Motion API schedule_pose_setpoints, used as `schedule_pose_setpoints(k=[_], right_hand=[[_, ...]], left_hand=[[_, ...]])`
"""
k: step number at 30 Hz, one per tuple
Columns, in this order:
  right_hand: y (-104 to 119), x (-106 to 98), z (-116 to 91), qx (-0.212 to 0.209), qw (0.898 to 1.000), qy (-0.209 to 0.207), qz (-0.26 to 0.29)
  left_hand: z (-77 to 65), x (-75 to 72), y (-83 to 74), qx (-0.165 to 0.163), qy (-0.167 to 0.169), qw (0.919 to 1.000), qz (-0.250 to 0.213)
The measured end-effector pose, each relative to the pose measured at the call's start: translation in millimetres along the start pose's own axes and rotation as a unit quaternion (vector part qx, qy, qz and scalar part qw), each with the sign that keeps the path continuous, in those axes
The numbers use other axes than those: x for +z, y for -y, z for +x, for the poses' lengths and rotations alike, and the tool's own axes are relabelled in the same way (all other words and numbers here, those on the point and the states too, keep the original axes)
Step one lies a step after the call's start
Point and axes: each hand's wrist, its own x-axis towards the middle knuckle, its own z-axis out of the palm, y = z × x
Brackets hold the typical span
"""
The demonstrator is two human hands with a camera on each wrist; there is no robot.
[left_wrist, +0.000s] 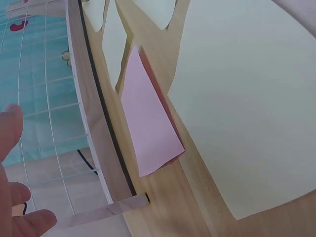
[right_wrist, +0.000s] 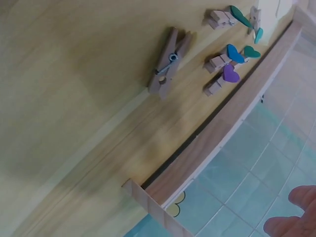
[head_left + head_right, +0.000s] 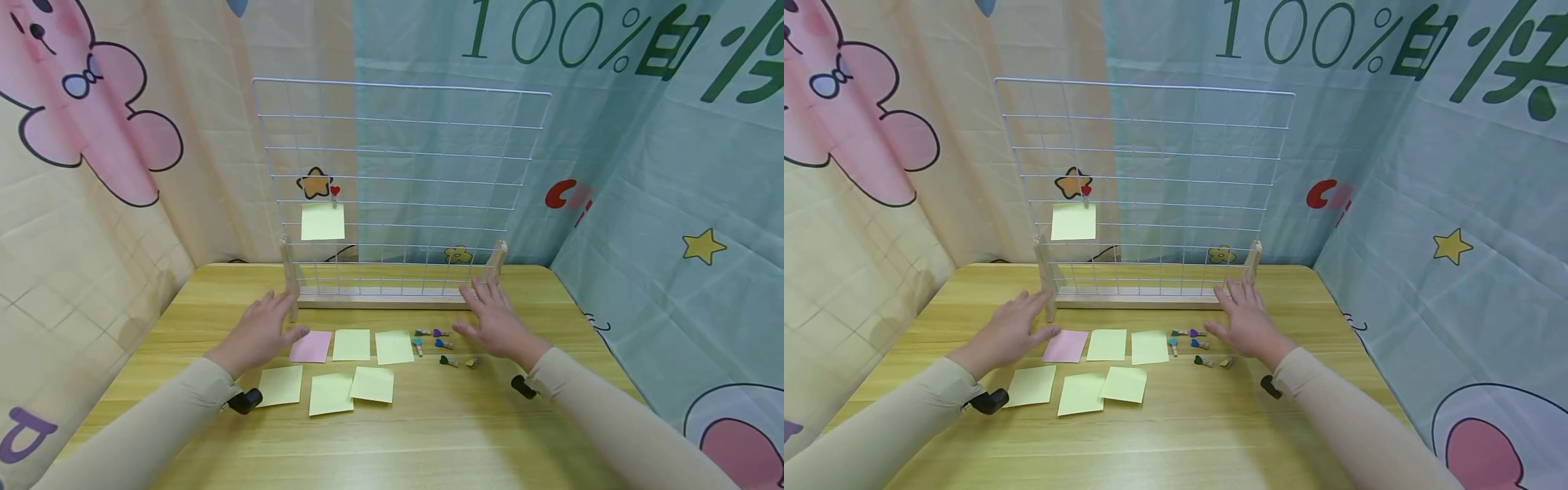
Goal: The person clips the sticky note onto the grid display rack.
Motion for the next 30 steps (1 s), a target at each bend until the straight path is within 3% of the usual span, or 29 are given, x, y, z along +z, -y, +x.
schedule_pose_setpoints(k=[12, 30], right_hand=[[-5.8, 11.0, -9.1, 0.021, 0.999, 0.038, 0.024], [-15.5, 26.3, -17.3, 0.009, 0.996, 0.081, 0.019]], left_hand=[[-5.0, 11.1, 1.0, -0.005, 0.025, 0.9997, -0.005], [-3.0, 29.5, 11.3, -0.025, 0.077, 0.9967, 0.006]])
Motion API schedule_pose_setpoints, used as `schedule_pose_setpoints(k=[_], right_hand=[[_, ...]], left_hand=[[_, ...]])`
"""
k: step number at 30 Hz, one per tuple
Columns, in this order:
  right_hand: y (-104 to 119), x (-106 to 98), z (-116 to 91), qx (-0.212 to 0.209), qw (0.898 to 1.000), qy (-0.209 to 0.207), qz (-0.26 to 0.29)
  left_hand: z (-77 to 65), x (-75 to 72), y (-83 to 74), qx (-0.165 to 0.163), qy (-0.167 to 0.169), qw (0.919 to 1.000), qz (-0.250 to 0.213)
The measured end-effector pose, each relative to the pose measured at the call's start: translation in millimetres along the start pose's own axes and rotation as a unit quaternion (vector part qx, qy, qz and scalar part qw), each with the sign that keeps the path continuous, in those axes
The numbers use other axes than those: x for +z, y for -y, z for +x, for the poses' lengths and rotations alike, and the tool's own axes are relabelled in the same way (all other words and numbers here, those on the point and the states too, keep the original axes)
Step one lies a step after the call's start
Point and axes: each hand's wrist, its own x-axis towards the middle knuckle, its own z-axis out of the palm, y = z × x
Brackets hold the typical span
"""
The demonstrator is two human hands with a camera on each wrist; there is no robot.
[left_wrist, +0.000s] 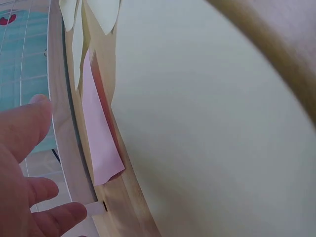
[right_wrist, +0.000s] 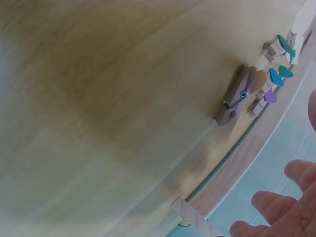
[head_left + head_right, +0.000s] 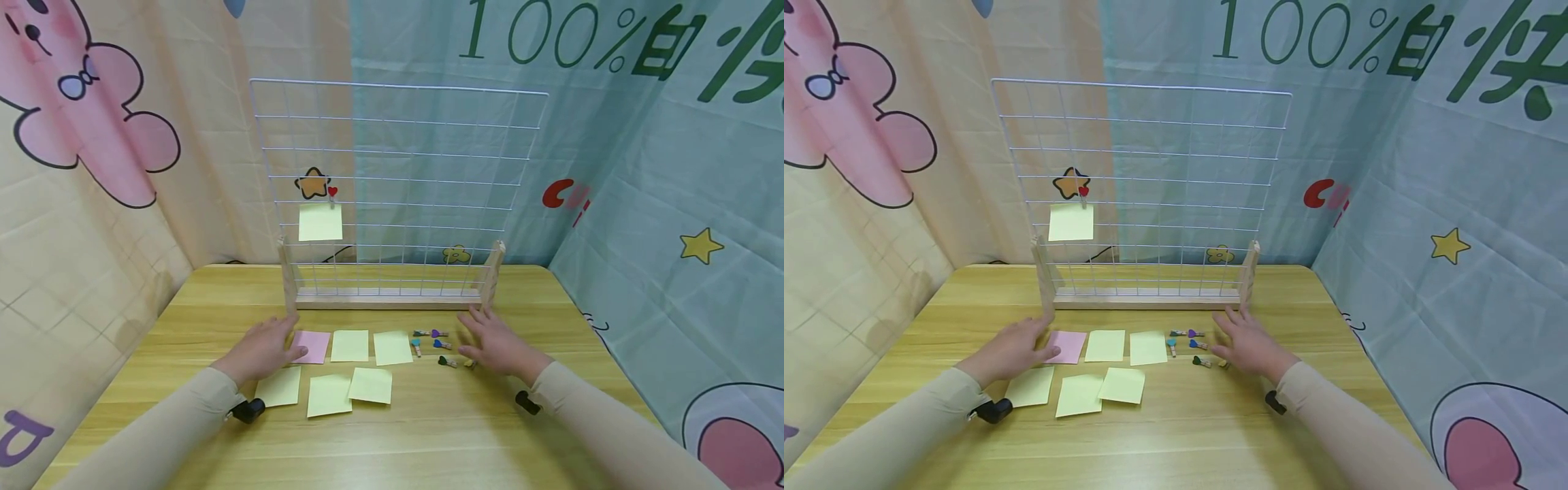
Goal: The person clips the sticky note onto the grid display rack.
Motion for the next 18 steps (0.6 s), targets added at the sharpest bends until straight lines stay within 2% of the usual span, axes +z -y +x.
schedule_pose_setpoints(k=[9, 18], right_hand=[[-4.4, 4.8, -2.9, 0.0, 1.0, 0.024, 0.013], [-7.7, 7.8, -5.8, -0.018, 0.999, 0.038, 0.006]], left_hand=[[3.9, 7.3, 5.4, -0.005, 0.01, 0.9999, 0.001], [5.0, 10.7, 6.6, -0.007, 0.02, 0.9998, 0.006]])
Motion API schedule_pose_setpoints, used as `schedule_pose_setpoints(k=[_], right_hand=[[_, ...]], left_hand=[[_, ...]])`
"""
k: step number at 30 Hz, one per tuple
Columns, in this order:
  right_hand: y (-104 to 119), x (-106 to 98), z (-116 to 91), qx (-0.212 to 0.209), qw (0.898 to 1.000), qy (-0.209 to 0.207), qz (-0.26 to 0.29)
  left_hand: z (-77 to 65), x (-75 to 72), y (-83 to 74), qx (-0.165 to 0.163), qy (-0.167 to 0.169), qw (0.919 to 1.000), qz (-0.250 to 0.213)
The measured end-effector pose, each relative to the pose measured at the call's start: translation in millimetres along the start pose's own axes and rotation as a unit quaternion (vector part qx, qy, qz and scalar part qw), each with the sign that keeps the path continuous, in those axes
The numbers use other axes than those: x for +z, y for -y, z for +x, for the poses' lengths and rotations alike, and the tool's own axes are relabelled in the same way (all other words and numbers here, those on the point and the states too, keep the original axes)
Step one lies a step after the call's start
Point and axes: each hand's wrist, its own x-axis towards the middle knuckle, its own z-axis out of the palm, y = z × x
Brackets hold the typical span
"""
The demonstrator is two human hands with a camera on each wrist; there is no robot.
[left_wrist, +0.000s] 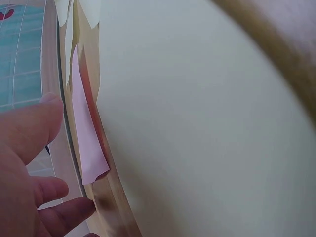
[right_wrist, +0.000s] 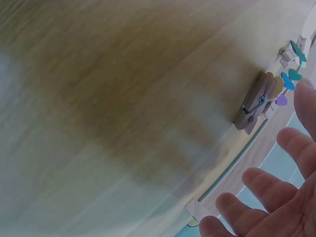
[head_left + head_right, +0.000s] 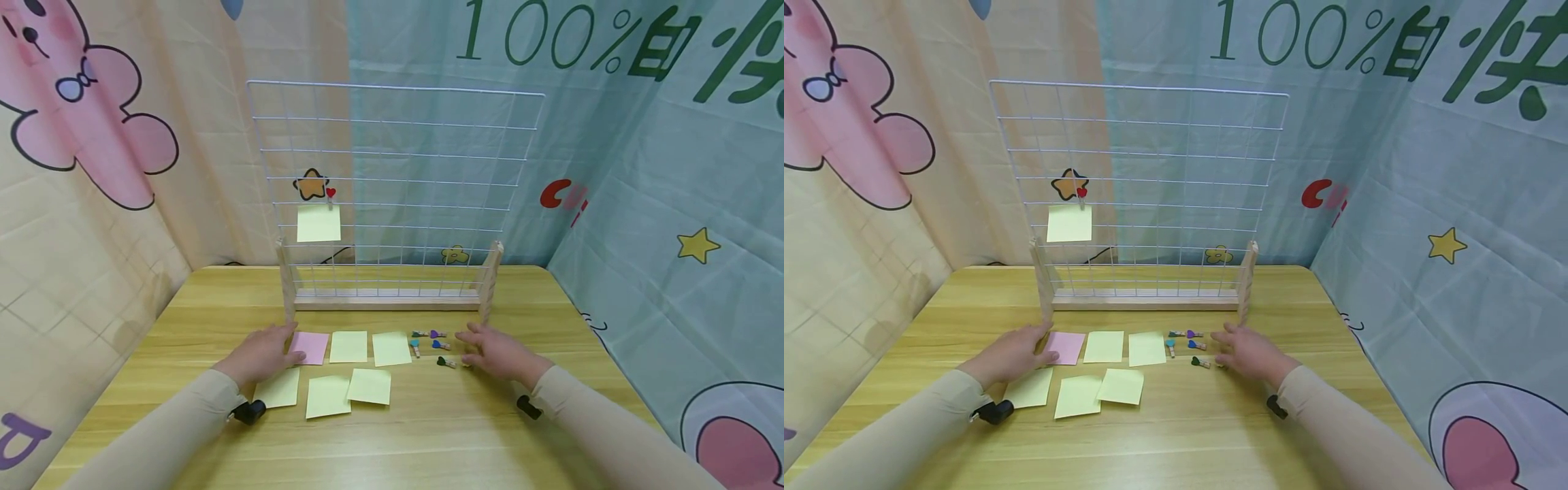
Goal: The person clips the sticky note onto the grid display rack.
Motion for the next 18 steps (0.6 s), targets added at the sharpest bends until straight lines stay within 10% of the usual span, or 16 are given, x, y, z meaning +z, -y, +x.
schedule_pose_setpoints(k=[18], right_hand=[[0.8, 2.5, 0.7, -0.016, 1.0, 0.01, -0.008]], left_hand=[[0.5, 1.1, -4.1, 0.006, -0.007, 0.9999, -0.009]])
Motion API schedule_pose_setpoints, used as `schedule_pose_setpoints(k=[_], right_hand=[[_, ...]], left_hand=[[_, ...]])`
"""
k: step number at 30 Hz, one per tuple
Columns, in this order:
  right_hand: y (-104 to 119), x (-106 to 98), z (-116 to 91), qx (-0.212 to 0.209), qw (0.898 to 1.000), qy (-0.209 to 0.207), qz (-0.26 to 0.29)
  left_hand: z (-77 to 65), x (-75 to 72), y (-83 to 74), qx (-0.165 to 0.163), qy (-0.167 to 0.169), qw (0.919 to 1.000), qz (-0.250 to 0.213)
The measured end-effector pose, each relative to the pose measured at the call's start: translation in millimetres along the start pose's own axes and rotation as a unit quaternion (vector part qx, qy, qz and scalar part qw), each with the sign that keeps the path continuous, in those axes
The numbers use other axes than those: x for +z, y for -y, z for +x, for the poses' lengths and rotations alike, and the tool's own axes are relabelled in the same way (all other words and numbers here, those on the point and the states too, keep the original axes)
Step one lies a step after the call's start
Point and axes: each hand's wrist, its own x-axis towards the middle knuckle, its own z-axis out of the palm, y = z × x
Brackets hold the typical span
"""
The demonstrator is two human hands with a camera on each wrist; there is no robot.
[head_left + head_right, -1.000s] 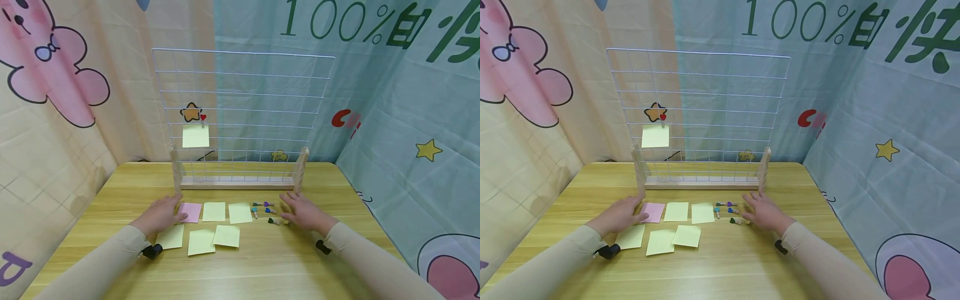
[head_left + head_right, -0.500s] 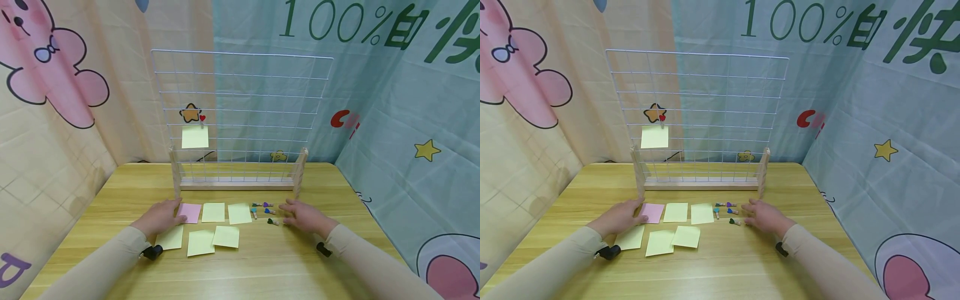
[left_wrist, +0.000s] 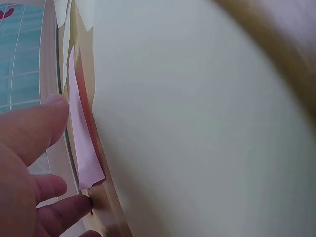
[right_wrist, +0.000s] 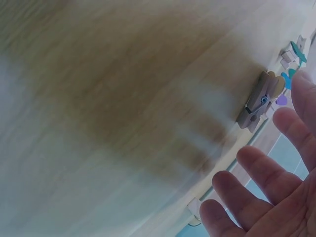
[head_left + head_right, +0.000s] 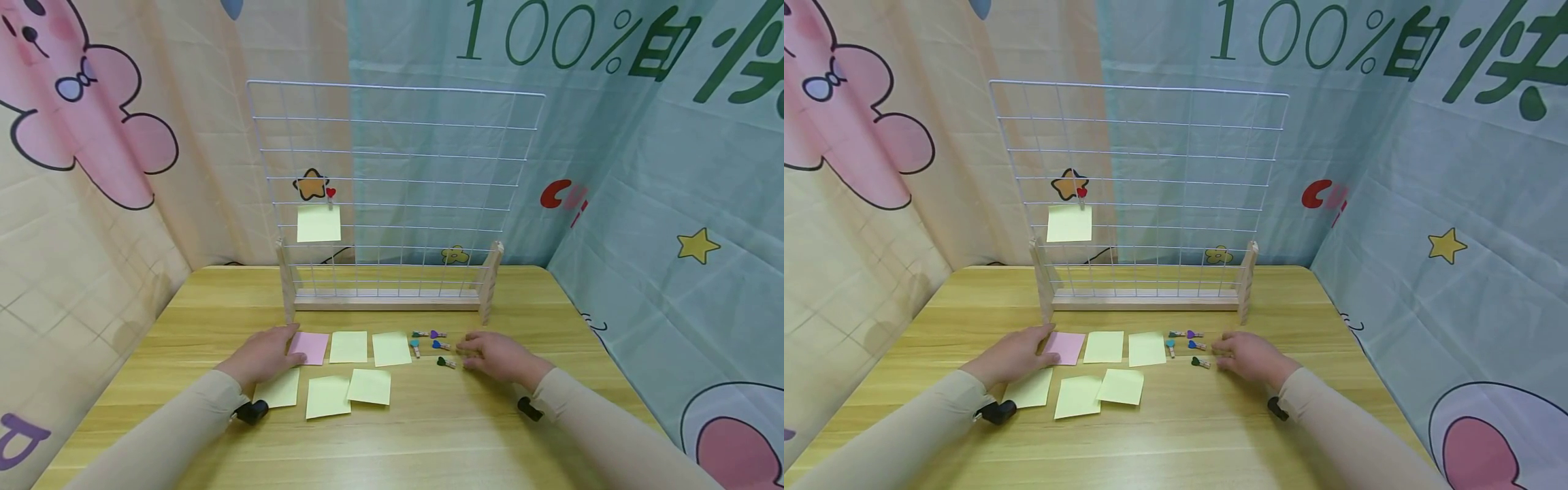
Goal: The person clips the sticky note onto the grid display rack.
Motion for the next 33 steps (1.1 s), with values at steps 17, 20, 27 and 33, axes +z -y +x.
schedule_pose_setpoints(k=[17, 20, 27, 33], right_hand=[[-0.3, -3.8, -1.5, -0.024, 1.0, 0.003, 0.0], [-0.2, -4.0, -1.9, -0.033, 0.999, -0.001, -0.01], [0.3, -3.3, -2.1, -0.025, 0.999, 0.002, -0.02], [-0.8, -1.3, -0.8, -0.01, 1.0, 0.007, -0.017]], left_hand=[[4.6, 2.9, 0.2, 0.011, -0.009, 0.9998, -0.01], [4.7, 3.2, 0.8, 0.014, -0.013, 0.9998, -0.007], [1.7, 1.3, -1.5, 0.016, -0.023, 0.9996, -0.007], [1.3, -0.3, -1.9, 0.012, -0.031, 0.9994, -0.012]])
